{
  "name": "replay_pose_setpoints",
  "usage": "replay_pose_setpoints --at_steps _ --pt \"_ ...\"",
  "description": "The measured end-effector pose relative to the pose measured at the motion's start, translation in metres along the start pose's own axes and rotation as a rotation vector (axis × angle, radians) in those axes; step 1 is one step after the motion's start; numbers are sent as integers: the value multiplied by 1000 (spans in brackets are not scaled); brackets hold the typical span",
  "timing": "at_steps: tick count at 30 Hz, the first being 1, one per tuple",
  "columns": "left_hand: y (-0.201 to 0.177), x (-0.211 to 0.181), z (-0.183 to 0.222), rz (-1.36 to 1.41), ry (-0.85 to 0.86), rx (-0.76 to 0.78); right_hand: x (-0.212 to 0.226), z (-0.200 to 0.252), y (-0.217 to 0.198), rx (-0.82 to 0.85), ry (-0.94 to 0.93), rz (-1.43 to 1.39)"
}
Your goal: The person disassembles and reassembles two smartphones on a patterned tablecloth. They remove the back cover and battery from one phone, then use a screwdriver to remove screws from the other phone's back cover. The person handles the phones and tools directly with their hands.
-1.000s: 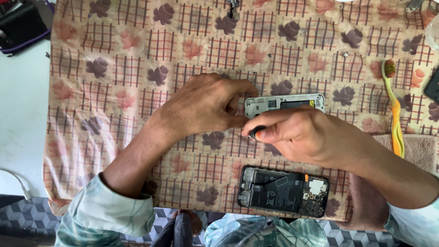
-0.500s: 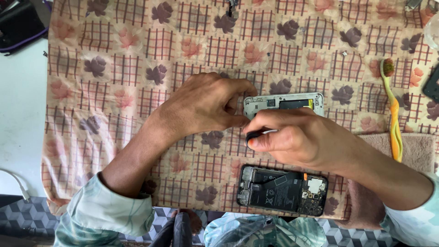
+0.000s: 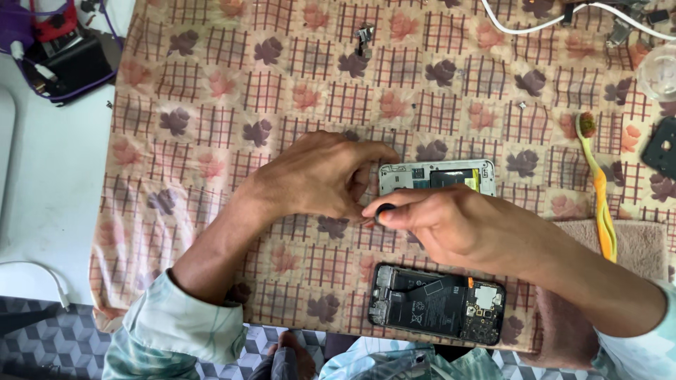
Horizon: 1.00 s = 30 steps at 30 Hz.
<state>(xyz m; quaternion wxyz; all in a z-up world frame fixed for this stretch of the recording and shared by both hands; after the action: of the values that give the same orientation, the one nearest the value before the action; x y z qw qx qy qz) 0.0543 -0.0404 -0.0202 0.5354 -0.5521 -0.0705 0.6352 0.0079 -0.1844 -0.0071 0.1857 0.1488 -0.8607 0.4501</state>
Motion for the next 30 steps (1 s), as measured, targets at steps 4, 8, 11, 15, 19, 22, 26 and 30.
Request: replay_pose_setpoints --at_steps 4,8,11,15,19,22,26,30 --pt "4 4 -2 -18 -62 -6 8 -7 -9 -62 -87 -35" --pt "2 4 -3 -40 -70 -41 16 -16 -8 -82 -160 14" --pt "4 6 -2 -37 -31 -52 9 -14 -10 -59 -53 155" --pt "-4 -8 3 32 261 -203 3 -11 -11 -23 -7 171" --pt "7 10 -5 -28 -24 -45 12 -14 -3 23 -96 154" --pt "2 2 -2 -42 -22 -61 9 -13 -14 -32 -51 140" --pt "-1 -1 0 -48 -24 -80 7 -10 -11 -17 -19 25" --pt "-4 -4 2 -21 3 -100 3 -4 -10 -32 75 20"
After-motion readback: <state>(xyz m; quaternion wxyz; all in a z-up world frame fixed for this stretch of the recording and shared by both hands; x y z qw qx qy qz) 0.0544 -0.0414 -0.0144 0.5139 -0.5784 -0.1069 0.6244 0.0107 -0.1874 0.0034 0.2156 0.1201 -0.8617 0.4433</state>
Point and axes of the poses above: each hand's wrist, its own z-axis away from the middle knuckle, its own y-axis out of the palm, x = y × z, the point moved 7 cm from there along -z, towards the middle knuckle, and after that the axes turned 13 degrees about -y, right-handed, at the moved point
